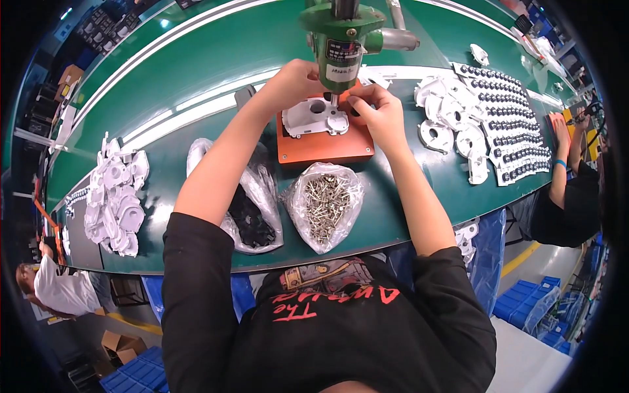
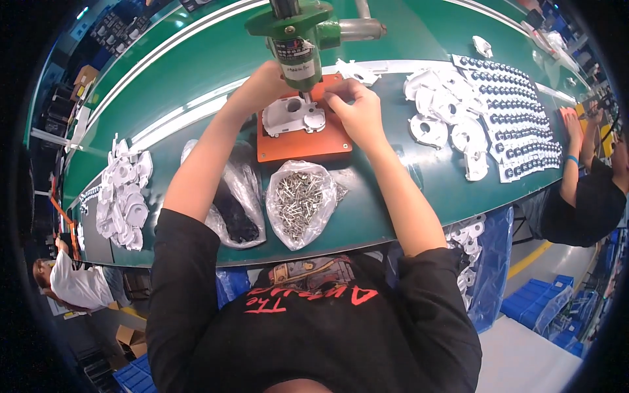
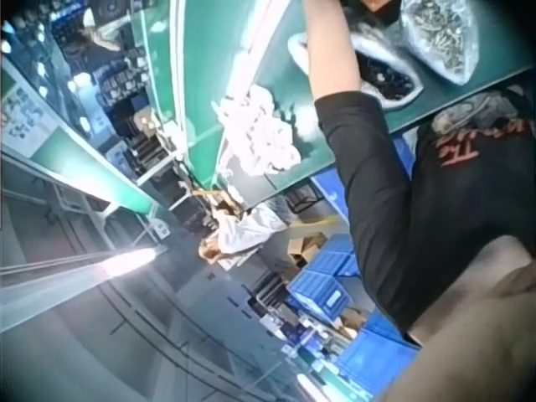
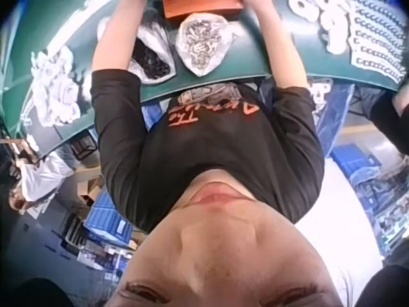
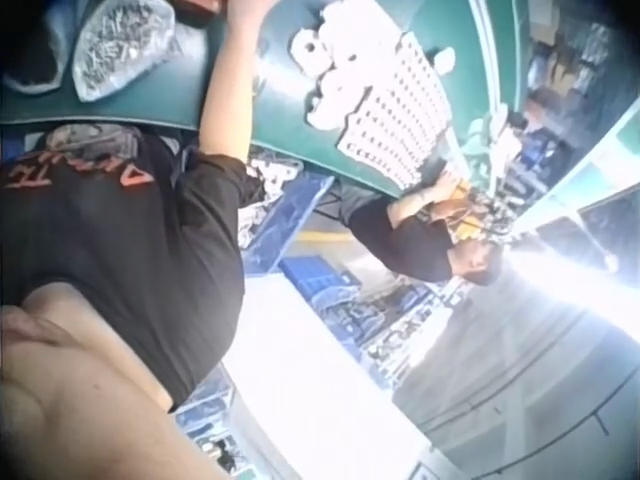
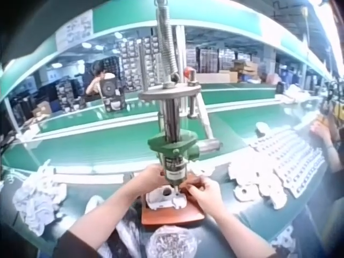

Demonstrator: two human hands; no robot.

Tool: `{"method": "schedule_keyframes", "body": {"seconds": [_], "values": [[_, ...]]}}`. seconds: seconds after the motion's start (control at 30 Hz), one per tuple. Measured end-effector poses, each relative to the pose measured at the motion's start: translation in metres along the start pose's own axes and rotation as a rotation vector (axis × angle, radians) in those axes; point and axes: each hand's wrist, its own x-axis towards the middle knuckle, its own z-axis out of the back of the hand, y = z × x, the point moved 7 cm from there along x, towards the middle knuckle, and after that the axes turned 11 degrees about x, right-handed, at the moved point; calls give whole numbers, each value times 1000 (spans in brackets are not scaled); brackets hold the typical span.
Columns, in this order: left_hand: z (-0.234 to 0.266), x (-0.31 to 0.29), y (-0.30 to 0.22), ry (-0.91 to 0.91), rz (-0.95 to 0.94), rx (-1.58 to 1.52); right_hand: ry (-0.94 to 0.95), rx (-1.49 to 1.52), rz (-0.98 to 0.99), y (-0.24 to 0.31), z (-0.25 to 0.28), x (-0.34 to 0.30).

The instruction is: Manually press metal rivets or fasteners into white plastic components using a handheld mechanical press station.

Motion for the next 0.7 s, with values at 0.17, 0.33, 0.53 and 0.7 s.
{"method": "schedule_keyframes", "body": {"seconds": [0.17,0.33,0.53,0.7], "values": [[-15,15,28,66,-69,74,-12,19,-13,-1,0,-1],[-23,10,10,277,-2,154,-12,66,-25,-2,1,-2],[-13,-3,-22,264,-27,97,-24,144,-39,3,-3,-3],[-8,-10,-38,303,2,84,-50,188,-20,2,-1,-3]]}}
